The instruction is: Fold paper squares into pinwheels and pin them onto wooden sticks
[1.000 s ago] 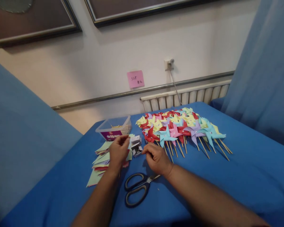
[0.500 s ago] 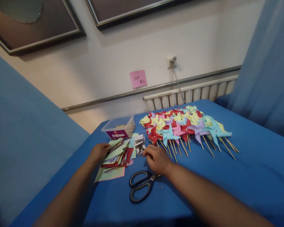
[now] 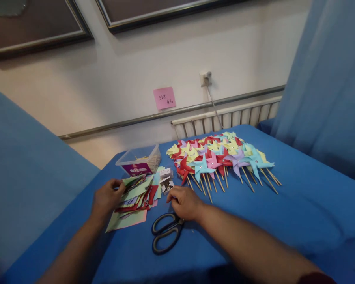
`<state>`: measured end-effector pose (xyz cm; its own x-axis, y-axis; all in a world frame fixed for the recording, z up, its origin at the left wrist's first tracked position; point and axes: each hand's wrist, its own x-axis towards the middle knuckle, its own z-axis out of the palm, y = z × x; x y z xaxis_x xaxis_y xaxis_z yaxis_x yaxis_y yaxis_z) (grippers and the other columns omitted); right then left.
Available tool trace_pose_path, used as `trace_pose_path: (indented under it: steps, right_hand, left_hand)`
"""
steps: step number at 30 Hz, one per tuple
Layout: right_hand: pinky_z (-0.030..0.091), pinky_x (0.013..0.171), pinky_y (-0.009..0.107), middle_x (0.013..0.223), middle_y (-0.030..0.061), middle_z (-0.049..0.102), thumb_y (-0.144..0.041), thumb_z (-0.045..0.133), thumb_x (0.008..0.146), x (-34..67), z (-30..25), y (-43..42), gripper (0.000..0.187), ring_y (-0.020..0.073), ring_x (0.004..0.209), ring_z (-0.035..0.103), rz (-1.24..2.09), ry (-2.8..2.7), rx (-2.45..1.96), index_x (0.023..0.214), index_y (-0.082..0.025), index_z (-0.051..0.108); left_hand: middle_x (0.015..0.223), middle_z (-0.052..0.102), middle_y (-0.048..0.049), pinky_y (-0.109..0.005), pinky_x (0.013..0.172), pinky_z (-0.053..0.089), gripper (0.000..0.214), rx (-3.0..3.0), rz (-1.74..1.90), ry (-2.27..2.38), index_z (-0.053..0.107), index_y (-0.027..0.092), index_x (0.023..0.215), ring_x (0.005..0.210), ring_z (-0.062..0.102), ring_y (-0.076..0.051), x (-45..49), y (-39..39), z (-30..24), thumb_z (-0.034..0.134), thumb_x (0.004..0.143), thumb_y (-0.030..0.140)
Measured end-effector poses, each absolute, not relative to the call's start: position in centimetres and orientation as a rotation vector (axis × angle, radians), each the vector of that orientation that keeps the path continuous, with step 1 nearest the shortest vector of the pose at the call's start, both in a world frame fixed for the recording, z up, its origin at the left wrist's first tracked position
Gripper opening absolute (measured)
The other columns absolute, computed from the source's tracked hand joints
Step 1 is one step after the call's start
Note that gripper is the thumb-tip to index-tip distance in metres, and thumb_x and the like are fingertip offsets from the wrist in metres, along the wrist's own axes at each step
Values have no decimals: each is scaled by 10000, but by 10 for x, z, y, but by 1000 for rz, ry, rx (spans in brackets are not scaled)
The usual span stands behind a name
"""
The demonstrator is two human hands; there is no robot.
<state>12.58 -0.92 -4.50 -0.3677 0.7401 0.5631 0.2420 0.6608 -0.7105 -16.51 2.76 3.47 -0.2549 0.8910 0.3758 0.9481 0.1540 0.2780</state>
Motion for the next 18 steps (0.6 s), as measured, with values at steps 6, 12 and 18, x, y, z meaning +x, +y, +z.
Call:
trace_pose_path:
  steps: [6, 12, 18]
  right_hand:
    - [482, 750, 250, 805, 5, 684, 24, 479, 727, 125, -46, -10, 297, 141, 785, 642, 708, -1931, -790, 796, -197, 664]
    - [479, 739, 239, 802, 3, 691, 25, 487, 725, 124, -49, -12, 298, 137, 775, 642, 731, -1939, -783, 792, -194, 678]
    - [483, 739, 245, 812, 0, 703, 24, 491, 721, 124, -53, -10, 304, 140, 783, 651, 763, -1947, -819, 796, -200, 681]
  left_hand:
    - [946, 754, -63, -302, 732, 461, 233, -1767, -911, -2264, 680, 213, 938, 851, 689, -245, -162, 10, 14, 530, 803, 330]
    - [1077, 726, -96, -328, 878, 468, 346, -1889, -919, -2181, 671, 182, 1102, 997, 658, -251, -165, 5, -8, 485, 850, 330]
    - [992, 726, -97, -355, 897, 439, 299, -2006, -654, -2001, 715, 202, 915, 969, 630, -270, -160, -2, -10, 463, 894, 362]
